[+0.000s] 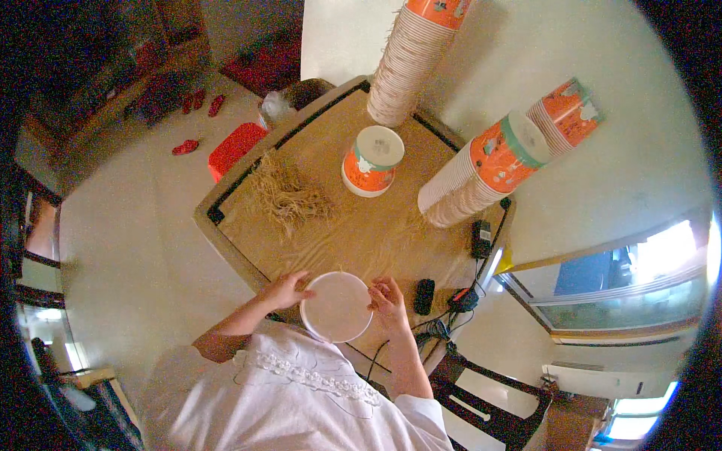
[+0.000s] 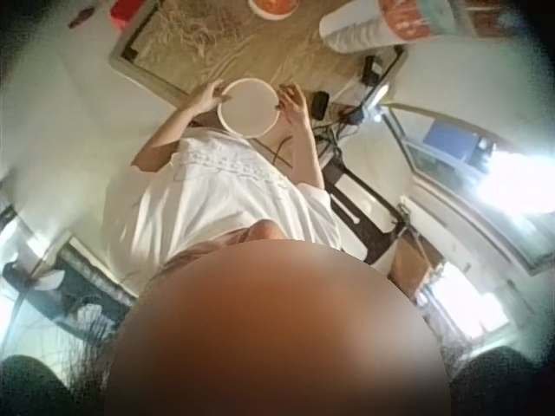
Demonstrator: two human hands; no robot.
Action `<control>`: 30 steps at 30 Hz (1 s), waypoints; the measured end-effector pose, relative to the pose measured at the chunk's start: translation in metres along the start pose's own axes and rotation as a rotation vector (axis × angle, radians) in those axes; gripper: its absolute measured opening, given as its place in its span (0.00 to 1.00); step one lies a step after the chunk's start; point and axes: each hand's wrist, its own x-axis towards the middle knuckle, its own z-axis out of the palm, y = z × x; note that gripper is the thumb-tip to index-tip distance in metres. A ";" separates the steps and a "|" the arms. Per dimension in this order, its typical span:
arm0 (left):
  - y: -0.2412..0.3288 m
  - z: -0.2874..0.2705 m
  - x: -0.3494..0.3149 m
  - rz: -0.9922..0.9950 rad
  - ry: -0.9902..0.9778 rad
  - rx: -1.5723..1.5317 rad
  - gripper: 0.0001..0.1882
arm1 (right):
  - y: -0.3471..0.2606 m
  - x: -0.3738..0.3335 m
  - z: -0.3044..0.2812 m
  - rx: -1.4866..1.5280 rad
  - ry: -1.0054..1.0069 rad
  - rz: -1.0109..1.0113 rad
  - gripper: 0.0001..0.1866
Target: Placing decorative straw material into paper cups at a packaging station.
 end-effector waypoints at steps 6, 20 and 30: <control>-0.023 0.035 -0.002 -0.173 -0.259 -0.426 0.25 | 0.033 0.017 -0.040 -0.042 0.012 0.093 0.08; 0.020 -0.107 0.013 0.182 0.087 -0.328 0.32 | -0.040 0.066 0.030 -0.365 -0.039 -0.190 0.21; 0.028 -0.122 0.046 0.335 0.031 -0.253 0.35 | -0.131 0.033 0.045 -0.551 -0.166 -0.264 0.25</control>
